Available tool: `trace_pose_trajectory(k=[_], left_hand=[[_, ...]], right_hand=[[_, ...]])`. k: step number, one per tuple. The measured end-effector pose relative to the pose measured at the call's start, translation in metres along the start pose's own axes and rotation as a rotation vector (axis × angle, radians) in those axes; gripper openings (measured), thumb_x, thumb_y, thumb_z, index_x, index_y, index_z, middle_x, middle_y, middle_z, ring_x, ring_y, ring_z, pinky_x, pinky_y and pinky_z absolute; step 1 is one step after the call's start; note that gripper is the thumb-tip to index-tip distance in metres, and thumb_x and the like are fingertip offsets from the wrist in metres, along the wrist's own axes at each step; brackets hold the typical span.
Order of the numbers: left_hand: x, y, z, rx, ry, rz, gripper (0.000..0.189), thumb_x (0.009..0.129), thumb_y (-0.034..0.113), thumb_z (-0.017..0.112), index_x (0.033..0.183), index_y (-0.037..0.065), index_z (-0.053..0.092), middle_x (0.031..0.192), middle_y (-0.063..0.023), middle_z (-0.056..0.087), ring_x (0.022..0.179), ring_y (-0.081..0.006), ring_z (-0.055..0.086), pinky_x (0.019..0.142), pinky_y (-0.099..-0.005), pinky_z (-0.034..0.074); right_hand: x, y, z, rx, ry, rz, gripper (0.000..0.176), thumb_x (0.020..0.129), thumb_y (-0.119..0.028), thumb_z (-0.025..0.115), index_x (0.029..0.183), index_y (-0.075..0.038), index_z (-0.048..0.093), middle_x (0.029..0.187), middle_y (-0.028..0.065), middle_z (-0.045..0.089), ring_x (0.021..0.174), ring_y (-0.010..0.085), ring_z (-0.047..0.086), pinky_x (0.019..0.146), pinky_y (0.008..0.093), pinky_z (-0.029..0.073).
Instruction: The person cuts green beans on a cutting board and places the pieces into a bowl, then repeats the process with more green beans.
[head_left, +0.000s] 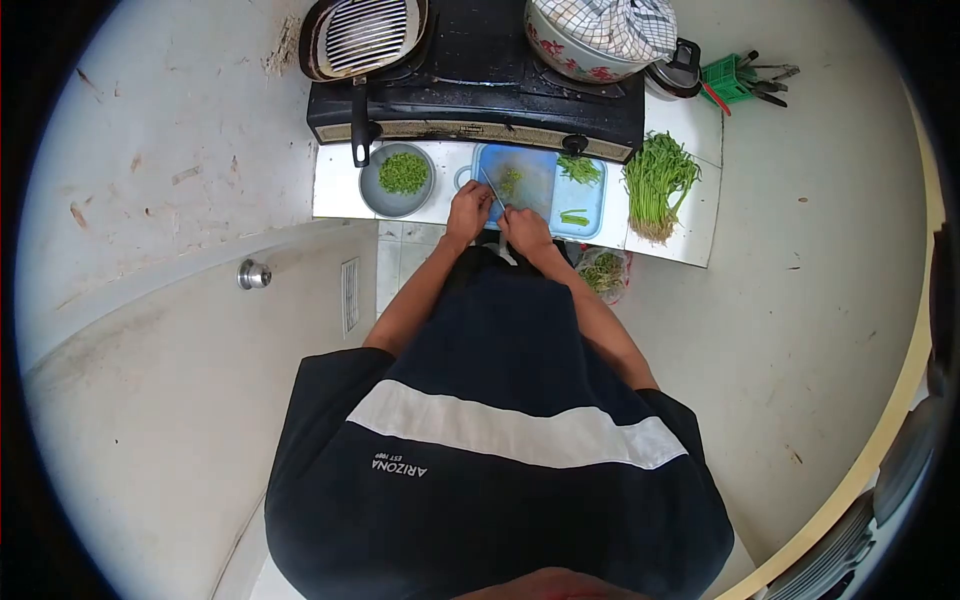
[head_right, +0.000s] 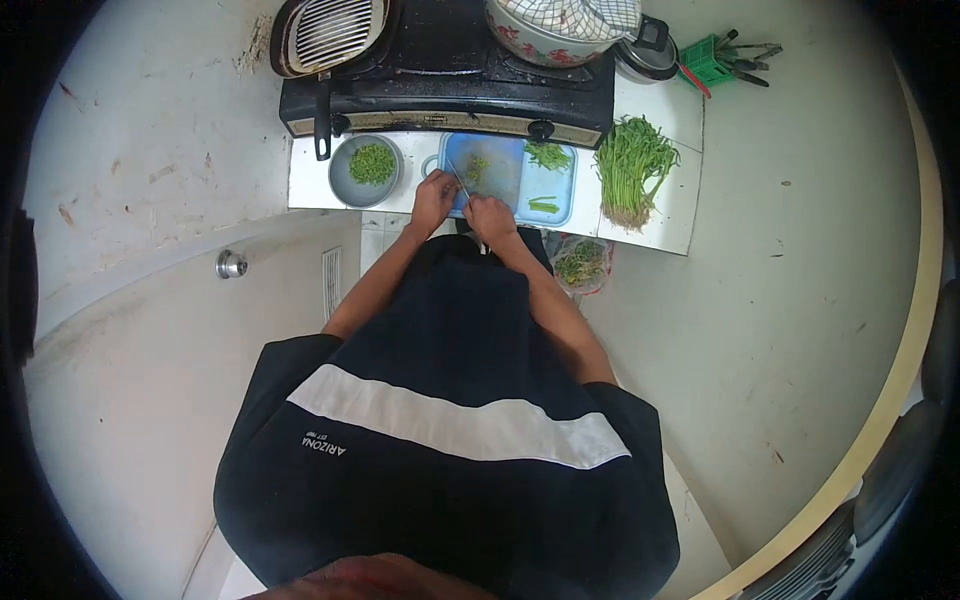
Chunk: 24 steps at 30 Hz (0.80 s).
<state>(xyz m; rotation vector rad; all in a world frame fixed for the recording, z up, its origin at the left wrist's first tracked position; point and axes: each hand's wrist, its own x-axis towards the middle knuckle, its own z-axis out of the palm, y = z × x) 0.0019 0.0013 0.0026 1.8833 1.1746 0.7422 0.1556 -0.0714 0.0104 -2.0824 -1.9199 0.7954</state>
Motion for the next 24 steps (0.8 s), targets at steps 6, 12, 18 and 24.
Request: trace_pose_trajectory(k=[6,12,18,24], left_hand=[[0.001,-0.004,0.002,-0.066,-0.028,-0.05,0.008,0.085,-0.001,0.07,0.093,0.0,0.072,0.086,-0.0174,0.063,0.076,-0.0363,0.067,0.071,-0.0424,0.054],[0.002,-0.006,0.001,-0.023,-0.04,-0.011,0.008,0.085,-0.001,0.069,0.093,0.0,0.072,0.086,-0.0174,0.063,0.077,-0.0367,0.067,0.071,-0.0438,0.053],[0.002,-0.004,-0.001,-0.002,-0.028,-0.025,0.008,0.085,-0.001,0.069,0.092,0.001,0.072,0.087,-0.018,0.064,0.078,-0.0388,0.067,0.071,-0.0456,0.053],[0.003,0.0,-0.003,0.013,-0.037,-0.033,0.009,0.084,-0.002,0.07,0.091,0.001,0.072,0.089,-0.0177,0.064,0.08,-0.0387,0.068,0.072,-0.0448,0.055]], right_hand=[[-0.017,0.009,-0.005,-0.005,-0.066,0.026,0.03,0.099,-0.03,0.056,0.1,-0.001,0.065,0.082,0.0283,0.069,0.082,0.0474,0.069,0.074,0.0564,0.055],[-0.015,0.015,-0.003,-0.011,-0.034,0.02,0.032,0.098,-0.032,0.056,0.099,-0.002,0.066,0.079,0.0287,0.069,0.081,0.0472,0.07,0.076,0.0556,0.057],[-0.015,0.008,-0.006,0.038,-0.016,-0.019,0.031,0.099,-0.03,0.057,0.098,0.0,0.066,0.075,0.0279,0.068,0.076,0.0474,0.068,0.074,0.0557,0.055],[-0.01,0.007,-0.004,0.021,-0.028,-0.007,0.031,0.099,-0.03,0.057,0.096,0.0,0.066,0.077,0.0284,0.068,0.076,0.0475,0.068,0.074,0.0559,0.055]])
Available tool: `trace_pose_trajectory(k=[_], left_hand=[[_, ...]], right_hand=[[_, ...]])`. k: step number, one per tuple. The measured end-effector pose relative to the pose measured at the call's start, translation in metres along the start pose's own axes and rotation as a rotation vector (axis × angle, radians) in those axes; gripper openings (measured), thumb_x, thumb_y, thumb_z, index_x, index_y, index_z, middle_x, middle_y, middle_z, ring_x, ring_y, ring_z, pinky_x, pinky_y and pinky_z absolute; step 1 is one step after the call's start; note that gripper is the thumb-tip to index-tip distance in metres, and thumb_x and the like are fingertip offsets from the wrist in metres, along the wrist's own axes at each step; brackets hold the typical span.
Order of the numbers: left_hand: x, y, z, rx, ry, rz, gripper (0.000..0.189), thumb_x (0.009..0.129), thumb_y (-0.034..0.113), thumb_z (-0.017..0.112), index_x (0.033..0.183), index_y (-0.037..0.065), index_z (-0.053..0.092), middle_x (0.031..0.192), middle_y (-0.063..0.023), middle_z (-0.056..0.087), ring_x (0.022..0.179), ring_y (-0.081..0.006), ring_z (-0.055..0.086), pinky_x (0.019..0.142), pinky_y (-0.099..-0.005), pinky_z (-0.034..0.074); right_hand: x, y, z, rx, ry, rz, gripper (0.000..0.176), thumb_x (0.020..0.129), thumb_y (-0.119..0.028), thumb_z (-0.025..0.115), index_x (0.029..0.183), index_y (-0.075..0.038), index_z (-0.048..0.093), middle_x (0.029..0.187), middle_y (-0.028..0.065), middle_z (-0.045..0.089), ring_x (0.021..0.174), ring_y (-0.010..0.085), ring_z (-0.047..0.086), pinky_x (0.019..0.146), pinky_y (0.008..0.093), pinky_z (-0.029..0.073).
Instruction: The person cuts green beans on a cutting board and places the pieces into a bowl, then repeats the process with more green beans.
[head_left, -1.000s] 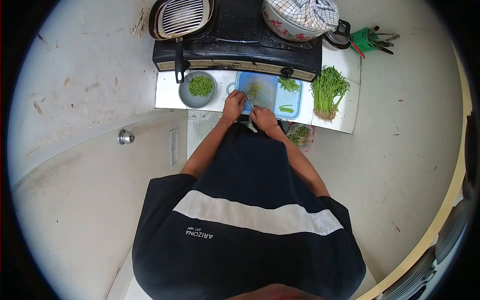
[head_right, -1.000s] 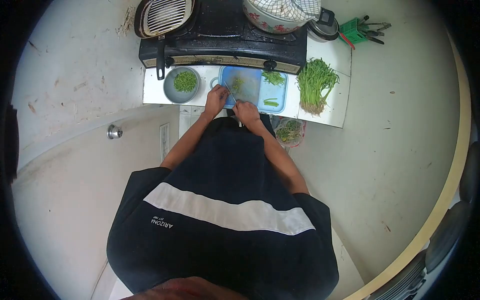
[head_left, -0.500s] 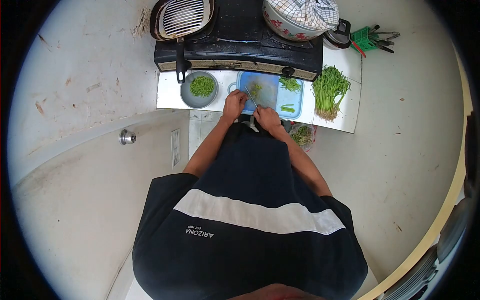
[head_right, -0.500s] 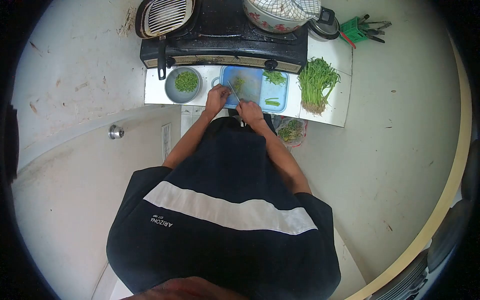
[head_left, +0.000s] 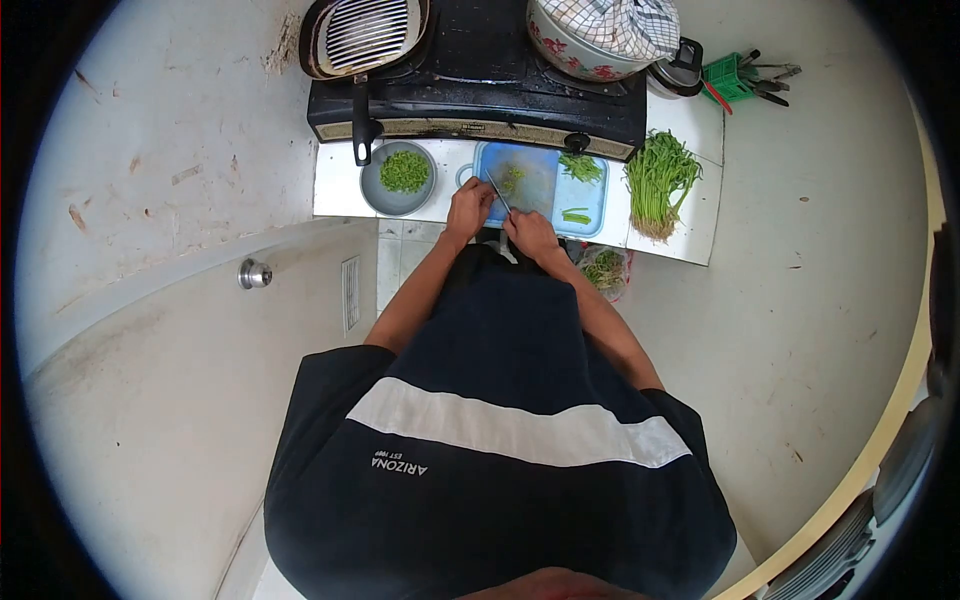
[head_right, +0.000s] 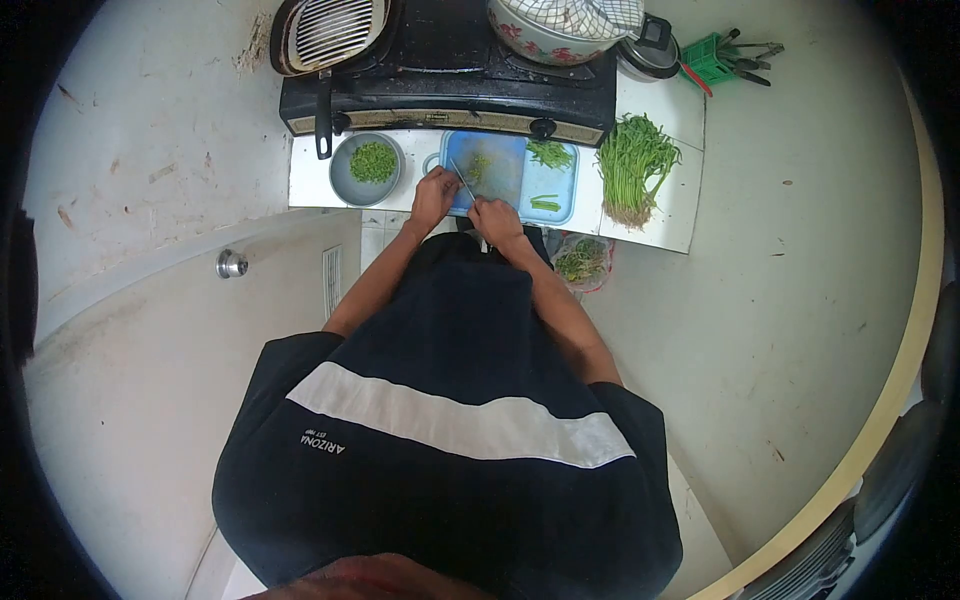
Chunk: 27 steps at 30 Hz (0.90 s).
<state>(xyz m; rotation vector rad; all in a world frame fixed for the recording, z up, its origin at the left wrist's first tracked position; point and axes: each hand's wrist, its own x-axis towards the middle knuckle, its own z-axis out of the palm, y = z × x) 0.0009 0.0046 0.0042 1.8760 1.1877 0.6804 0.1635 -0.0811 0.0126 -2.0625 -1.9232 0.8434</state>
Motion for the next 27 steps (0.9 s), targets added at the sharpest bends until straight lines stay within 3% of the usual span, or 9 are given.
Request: trace_pose_trajectory(k=[12,27], left_hand=[[-0.001,-0.004,0.002,-0.014,0.021,0.012,0.005,0.084,0.002,0.073,0.089,0.001,0.071,0.086,-0.0161,0.065,0.074,-0.0354,0.067,0.069,-0.0426,0.054],[-0.002,-0.005,-0.003,-0.021,-0.031,0.046,0.013,0.083,-0.002,0.068,0.095,0.003,0.071,0.09,-0.0169,0.063,0.08,-0.0378,0.067,0.074,-0.0454,0.056]], right_hand=[[0.002,-0.006,-0.001,-0.017,-0.014,0.018,0.031,0.099,-0.03,0.056,0.098,-0.001,0.066,0.08,0.0294,0.068,0.08,0.0496,0.068,0.075,0.0565,0.055],[-0.002,-0.004,-0.008,0.006,-0.027,0.05,0.032,0.099,-0.031,0.057,0.099,-0.001,0.066,0.081,0.0307,0.068,0.081,0.0506,0.067,0.076,0.0583,0.054]])
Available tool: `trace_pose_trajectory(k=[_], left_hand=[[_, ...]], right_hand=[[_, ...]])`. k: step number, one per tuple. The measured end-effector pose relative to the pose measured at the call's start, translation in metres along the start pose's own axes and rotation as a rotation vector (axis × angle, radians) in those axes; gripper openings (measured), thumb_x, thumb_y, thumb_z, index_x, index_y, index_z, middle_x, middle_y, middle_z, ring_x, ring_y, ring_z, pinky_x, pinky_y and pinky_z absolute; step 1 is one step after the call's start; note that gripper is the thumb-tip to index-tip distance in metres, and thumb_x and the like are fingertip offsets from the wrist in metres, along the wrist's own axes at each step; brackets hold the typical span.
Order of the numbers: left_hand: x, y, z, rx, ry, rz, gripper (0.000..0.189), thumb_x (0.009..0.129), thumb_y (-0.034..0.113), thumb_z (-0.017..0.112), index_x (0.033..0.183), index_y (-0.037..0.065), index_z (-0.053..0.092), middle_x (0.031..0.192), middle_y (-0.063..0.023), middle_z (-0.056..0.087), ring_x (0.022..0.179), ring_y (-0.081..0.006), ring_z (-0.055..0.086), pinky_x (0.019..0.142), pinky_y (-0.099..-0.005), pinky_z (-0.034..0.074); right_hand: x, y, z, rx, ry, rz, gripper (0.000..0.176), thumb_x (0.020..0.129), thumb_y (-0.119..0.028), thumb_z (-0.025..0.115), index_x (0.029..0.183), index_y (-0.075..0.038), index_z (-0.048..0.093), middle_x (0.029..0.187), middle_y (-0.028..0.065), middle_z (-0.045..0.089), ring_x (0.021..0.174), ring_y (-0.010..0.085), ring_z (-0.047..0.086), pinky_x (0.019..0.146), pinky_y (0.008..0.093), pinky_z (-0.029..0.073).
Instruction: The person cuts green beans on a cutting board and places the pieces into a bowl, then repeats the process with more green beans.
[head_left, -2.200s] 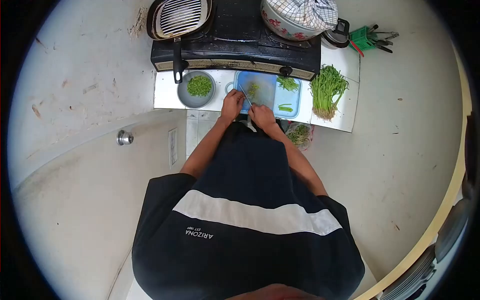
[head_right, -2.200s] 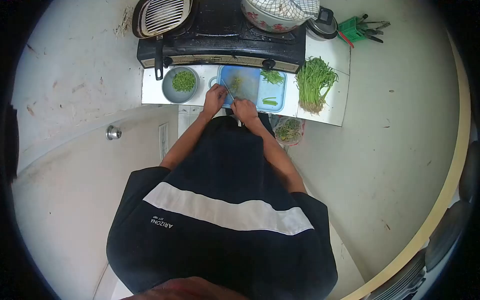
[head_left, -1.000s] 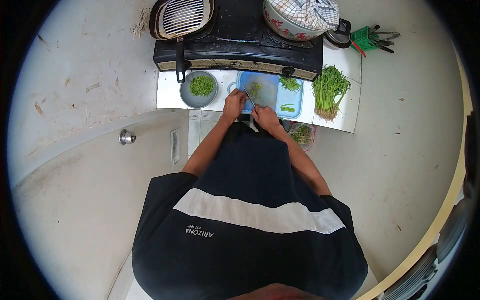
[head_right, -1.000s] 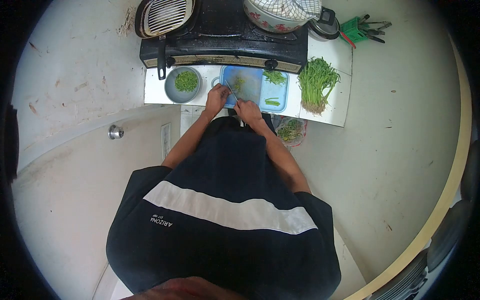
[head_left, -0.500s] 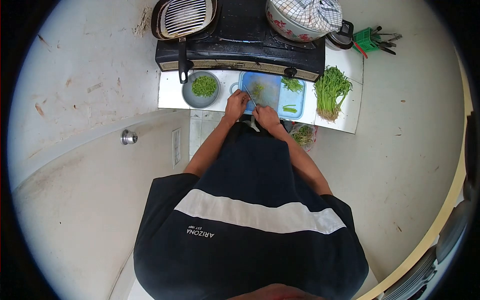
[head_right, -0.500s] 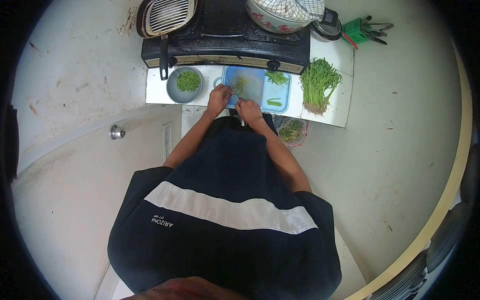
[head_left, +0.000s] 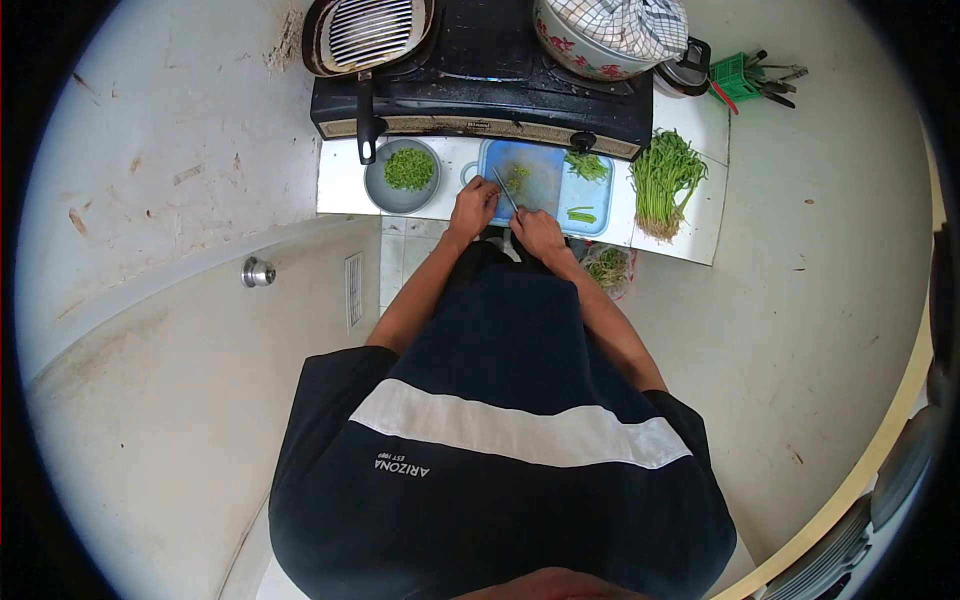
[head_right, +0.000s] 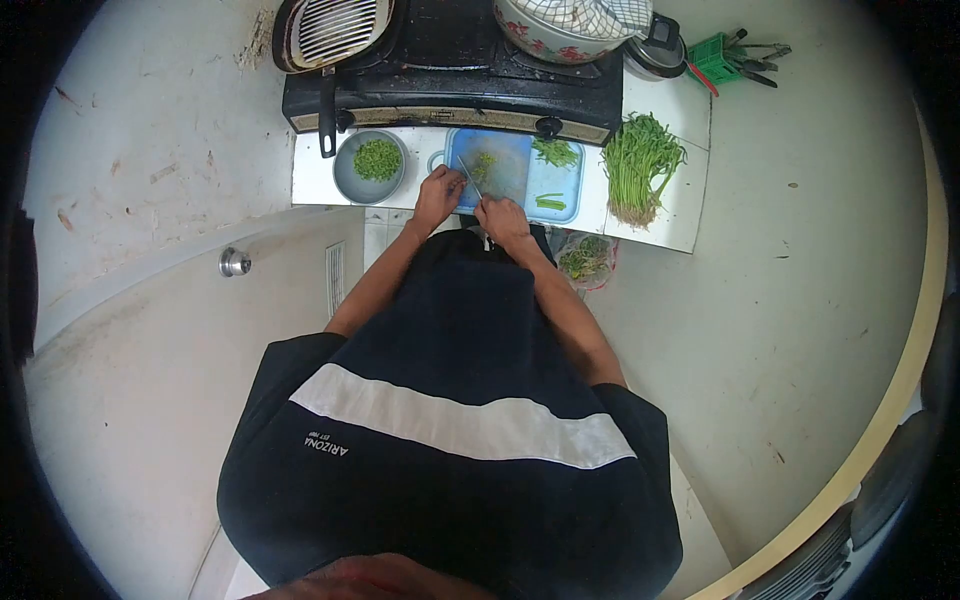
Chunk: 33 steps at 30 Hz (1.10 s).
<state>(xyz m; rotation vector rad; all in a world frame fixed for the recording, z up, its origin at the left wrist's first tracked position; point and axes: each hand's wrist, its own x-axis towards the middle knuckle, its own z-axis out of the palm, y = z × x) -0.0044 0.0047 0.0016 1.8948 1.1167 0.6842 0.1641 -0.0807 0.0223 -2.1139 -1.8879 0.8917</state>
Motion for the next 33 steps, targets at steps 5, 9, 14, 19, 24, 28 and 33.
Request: trace_pose_trajectory(k=[5,9,14,19,24,28,33], left_hand=[[0.0,0.004,-0.001,-0.021,-0.003,-0.035,0.013,0.084,-0.004,0.066,0.094,0.002,0.071,0.089,-0.0165,0.063,0.079,-0.0375,0.067,0.073,-0.0445,0.056],[-0.001,0.004,0.0,0.003,0.006,-0.017,0.011,0.085,-0.003,0.067,0.093,0.002,0.071,0.09,-0.0169,0.064,0.08,-0.0377,0.067,0.074,-0.0449,0.055],[-0.002,0.0,0.005,0.086,0.057,0.019,0.008,0.086,0.002,0.07,0.093,0.003,0.072,0.092,-0.0163,0.065,0.085,-0.0376,0.066,0.077,-0.0444,0.054],[-0.002,0.0,0.004,0.07,0.04,-0.009,0.006,0.086,0.003,0.07,0.092,0.003,0.072,0.091,-0.016,0.065,0.084,-0.0373,0.066,0.076,-0.0448,0.054],[-0.002,-0.003,0.005,0.073,0.029,-0.029,0.006,0.087,0.004,0.071,0.092,0.003,0.072,0.089,-0.0155,0.064,0.081,-0.036,0.066,0.074,-0.0445,0.053],[-0.003,-0.001,0.004,0.028,0.048,-0.066,0.006,0.087,0.005,0.073,0.092,0.002,0.072,0.087,-0.0152,0.063,0.077,-0.0338,0.066,0.071,-0.0428,0.053],[-0.002,-0.003,0.003,0.045,0.03,-0.037,0.007,0.087,0.005,0.073,0.093,0.001,0.073,0.088,-0.016,0.064,0.077,-0.0336,0.067,0.071,-0.0421,0.053]], right_hand=[[-0.001,0.003,0.008,0.004,0.001,-0.026,0.033,0.1,-0.031,0.056,0.099,0.0,0.066,0.08,0.0304,0.068,0.079,0.0504,0.067,0.075,0.0581,0.054],[-0.003,0.0,0.006,-0.009,0.017,-0.016,0.032,0.1,-0.031,0.056,0.099,0.0,0.066,0.078,0.0297,0.068,0.078,0.0496,0.067,0.073,0.0575,0.055],[-0.004,-0.001,0.008,0.023,0.06,-0.069,0.031,0.099,-0.03,0.057,0.096,0.0,0.065,0.076,0.0295,0.067,0.075,0.0489,0.067,0.071,0.0569,0.055],[0.006,-0.008,0.013,-0.012,0.054,-0.029,0.031,0.099,-0.029,0.057,0.095,0.001,0.065,0.076,0.0295,0.067,0.074,0.0476,0.068,0.07,0.0555,0.056],[0.015,-0.008,0.016,-0.034,0.053,-0.057,0.031,0.098,-0.028,0.058,0.094,0.001,0.065,0.077,0.0295,0.068,0.074,0.0468,0.069,0.069,0.0534,0.057],[0.005,-0.011,0.008,-0.028,0.046,-0.027,0.03,0.098,-0.029,0.057,0.095,0.0,0.066,0.077,0.0295,0.068,0.076,0.0476,0.069,0.071,0.0545,0.057],[-0.003,-0.005,0.007,-0.007,0.035,-0.014,0.031,0.098,-0.03,0.056,0.095,-0.001,0.066,0.076,0.03,0.067,0.078,0.0484,0.068,0.073,0.0564,0.056]])
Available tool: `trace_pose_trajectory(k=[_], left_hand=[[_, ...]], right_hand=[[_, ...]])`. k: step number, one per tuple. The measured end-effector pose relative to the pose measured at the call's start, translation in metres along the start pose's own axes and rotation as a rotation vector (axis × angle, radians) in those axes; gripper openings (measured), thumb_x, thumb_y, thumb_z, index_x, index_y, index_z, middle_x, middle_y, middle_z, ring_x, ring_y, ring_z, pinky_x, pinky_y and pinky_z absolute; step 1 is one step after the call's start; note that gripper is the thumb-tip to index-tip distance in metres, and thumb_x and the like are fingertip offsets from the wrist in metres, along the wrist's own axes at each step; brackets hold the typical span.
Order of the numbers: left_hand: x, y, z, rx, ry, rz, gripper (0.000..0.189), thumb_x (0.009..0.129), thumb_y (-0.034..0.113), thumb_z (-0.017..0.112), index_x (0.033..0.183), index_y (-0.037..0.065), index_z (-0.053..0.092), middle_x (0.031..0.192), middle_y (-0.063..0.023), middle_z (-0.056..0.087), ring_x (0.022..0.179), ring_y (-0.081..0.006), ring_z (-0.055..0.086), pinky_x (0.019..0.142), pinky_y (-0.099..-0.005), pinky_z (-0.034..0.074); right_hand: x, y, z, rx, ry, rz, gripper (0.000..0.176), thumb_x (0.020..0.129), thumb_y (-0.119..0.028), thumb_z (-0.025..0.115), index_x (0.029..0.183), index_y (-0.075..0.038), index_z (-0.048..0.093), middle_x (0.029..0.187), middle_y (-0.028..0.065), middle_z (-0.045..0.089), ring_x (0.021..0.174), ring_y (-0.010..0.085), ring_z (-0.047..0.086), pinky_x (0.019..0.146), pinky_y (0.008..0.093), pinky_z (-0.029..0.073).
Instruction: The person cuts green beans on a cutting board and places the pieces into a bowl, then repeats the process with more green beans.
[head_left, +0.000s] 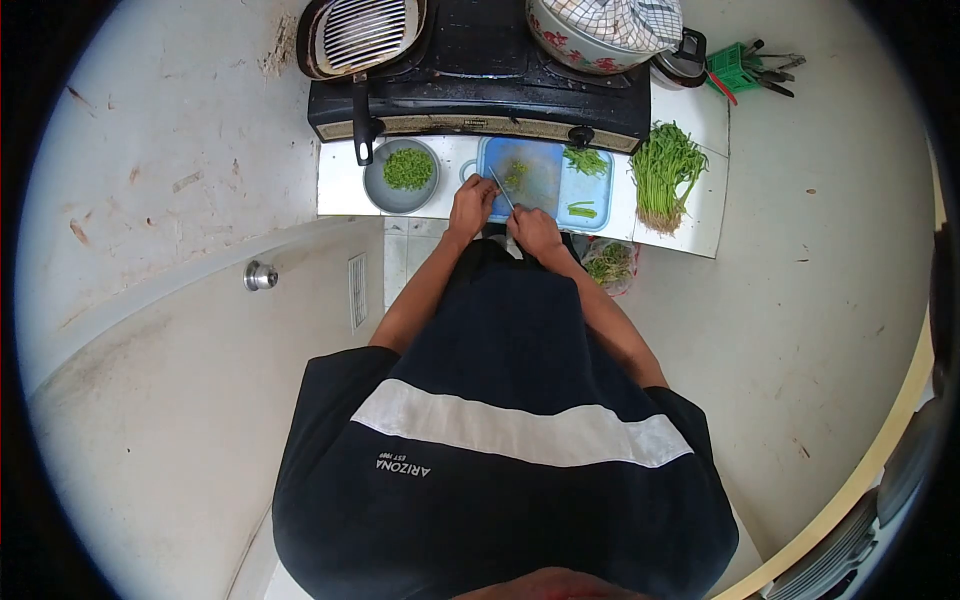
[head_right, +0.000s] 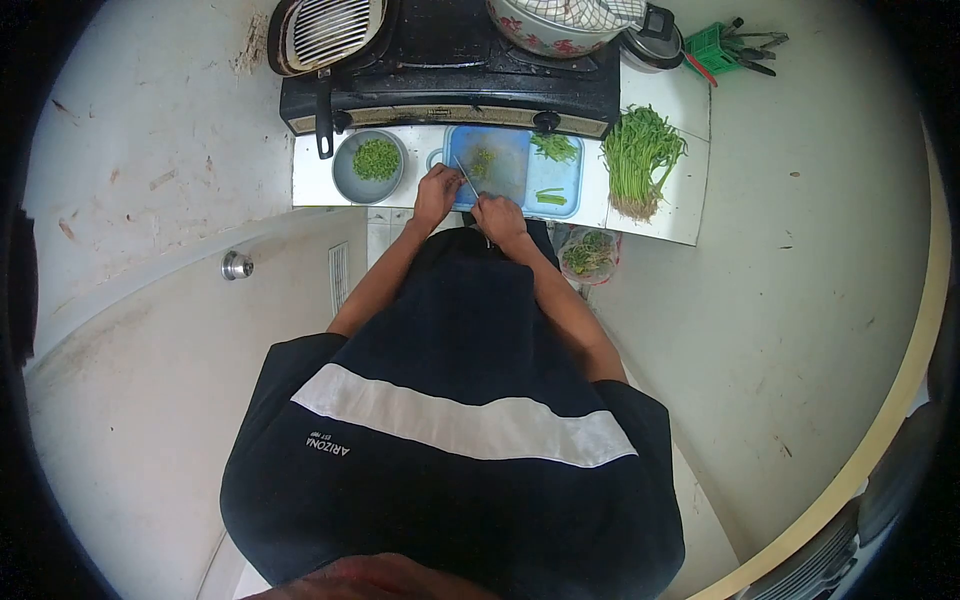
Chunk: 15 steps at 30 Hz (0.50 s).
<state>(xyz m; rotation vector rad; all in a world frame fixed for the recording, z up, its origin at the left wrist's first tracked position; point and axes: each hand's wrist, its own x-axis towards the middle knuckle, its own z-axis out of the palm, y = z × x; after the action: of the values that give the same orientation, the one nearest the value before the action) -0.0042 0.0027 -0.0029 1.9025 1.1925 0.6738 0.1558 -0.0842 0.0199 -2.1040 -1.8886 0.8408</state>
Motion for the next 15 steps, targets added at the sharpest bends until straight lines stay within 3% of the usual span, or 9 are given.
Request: trace_pose_trajectory(k=[15], left_hand=[[0.002,0.012,-0.003,0.012,0.0,0.041,0.009,0.087,0.001,0.069,0.095,0.0,0.074,0.09,-0.0174,0.064,0.083,-0.0386,0.066,0.077,-0.0454,0.054]], right_hand=[[-0.002,0.005,-0.001,0.035,0.036,-0.04,0.032,0.099,-0.03,0.056,0.094,0.0,0.066,0.074,0.0291,0.067,0.073,0.0482,0.068,0.071,0.0568,0.055]])
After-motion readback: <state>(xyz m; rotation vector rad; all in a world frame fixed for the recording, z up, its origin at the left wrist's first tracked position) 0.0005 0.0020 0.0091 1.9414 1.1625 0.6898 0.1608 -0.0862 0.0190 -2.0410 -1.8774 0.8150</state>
